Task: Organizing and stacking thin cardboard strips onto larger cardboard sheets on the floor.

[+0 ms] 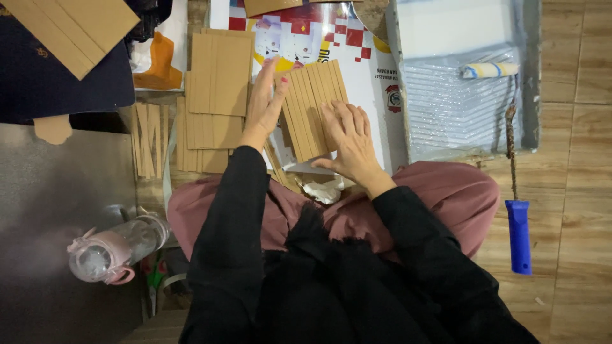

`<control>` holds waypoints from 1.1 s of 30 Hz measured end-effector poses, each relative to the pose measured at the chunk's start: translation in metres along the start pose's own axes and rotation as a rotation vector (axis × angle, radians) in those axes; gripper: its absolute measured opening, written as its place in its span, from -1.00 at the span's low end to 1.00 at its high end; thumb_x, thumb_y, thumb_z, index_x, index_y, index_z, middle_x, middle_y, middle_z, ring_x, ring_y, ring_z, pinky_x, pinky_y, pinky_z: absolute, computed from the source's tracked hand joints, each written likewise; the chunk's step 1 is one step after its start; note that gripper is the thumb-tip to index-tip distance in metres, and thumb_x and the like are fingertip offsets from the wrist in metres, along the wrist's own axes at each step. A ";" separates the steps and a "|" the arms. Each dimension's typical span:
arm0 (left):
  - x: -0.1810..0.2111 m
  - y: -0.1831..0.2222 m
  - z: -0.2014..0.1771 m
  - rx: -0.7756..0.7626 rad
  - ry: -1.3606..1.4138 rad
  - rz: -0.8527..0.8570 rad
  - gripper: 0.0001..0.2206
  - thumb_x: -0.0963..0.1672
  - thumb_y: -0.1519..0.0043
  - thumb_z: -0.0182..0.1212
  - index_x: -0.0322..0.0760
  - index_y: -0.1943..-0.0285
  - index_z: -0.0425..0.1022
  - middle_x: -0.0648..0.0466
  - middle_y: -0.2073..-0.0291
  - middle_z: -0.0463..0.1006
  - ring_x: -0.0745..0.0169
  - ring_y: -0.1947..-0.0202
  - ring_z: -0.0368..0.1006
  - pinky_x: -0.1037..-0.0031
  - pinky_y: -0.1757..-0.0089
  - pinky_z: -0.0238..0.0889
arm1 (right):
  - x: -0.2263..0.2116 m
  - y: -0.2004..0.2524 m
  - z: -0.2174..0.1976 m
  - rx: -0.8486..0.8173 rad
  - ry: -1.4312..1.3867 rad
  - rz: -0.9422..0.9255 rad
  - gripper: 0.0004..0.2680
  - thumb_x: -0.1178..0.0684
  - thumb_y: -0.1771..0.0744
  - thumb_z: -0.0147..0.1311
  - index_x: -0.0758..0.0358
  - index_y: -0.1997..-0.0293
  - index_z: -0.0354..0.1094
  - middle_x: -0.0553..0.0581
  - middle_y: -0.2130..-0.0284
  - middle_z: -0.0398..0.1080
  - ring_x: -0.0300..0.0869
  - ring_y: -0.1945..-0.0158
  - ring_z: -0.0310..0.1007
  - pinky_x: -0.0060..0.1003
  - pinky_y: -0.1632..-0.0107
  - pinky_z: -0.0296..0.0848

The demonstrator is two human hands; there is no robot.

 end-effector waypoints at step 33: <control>-0.027 0.062 0.074 0.325 0.406 -0.102 -0.28 0.23 -0.19 -0.51 -0.19 -0.40 -0.41 -0.13 -0.35 -0.41 -0.08 -0.33 -0.54 0.14 -0.22 -0.58 | 0.042 -0.004 0.017 0.025 -0.887 0.286 -0.48 -0.27 -0.35 -0.41 0.29 -0.33 -0.47 0.38 -0.28 -0.36 0.10 -0.35 -0.41 0.00 -0.31 -0.35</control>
Point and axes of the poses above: each hand's wrist, its own y-axis away from the middle knuckle, its own z-axis out of the palm, x = y × z, the point moved 1 cm from there along -y, towards the middle knuckle
